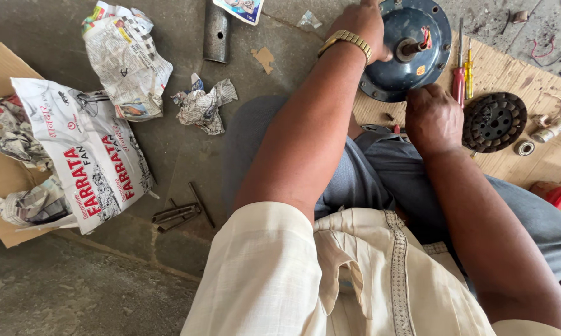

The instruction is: The person sits on the floor and assembles an electric motor. They use a hammer to secure a metal tube into the motor housing, then fit the stator and rotor components together. The person uses a screwdriver to tighten screws on the motor casing and a brush to clean the internal parts.

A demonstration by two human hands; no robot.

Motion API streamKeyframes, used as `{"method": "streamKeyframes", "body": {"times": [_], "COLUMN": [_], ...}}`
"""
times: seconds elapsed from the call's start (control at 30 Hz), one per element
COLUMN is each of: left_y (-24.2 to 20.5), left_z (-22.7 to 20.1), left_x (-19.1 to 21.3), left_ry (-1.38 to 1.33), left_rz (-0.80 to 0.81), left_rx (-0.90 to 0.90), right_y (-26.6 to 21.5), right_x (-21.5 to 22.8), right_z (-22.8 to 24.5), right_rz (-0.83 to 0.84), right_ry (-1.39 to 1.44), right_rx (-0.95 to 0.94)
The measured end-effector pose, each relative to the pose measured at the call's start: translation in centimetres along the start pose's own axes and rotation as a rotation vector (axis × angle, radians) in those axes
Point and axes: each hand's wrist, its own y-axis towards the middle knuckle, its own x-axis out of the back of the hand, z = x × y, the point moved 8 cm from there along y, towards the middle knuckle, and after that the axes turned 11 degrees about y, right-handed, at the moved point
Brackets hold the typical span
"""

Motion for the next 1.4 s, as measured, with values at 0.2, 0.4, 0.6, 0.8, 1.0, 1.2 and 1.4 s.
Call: {"method": "streamKeyframes", "body": {"times": [0.2, 0.4, 0.6, 0.8, 1.0, 1.2, 1.4], "left_y": [-0.2, 0.1, 0.2, 0.3, 0.6, 0.9, 1.4], "left_z": [0.0, 0.0, -0.2, -0.3, -0.2, 0.1, 0.0], "left_x": [0.5, 0.5, 0.3, -0.2, -1.1, -1.5, -1.9], "left_ry": [0.080, 0.115, 0.128, 0.133, 0.163, 0.122, 0.122], "left_rz": [0.040, 0.041, 0.042, 0.041, 0.049, 0.049, 0.064], "left_rx": [-0.068, -0.076, -0.080, -0.086, -0.093, -0.101, -0.087], "right_y": [-0.3, -0.2, 0.1, 0.2, 0.3, 0.1, -0.5], "right_x": [0.1, -0.3, -0.1, 0.7, 0.3, 0.0, 1.8], "right_z": [-1.1, -0.4, -0.9, -0.2, -0.1, -3.0, -2.5], "right_rz": [-0.053, 0.003, -0.006, -0.015, 0.028, 0.099, -0.052], "right_ry": [0.036, -0.009, -0.034, -0.075, -0.111, -0.194, 0.244], "right_rx": [-0.119, 0.014, -0.076, -0.006, -0.020, -0.196, 0.030]}}
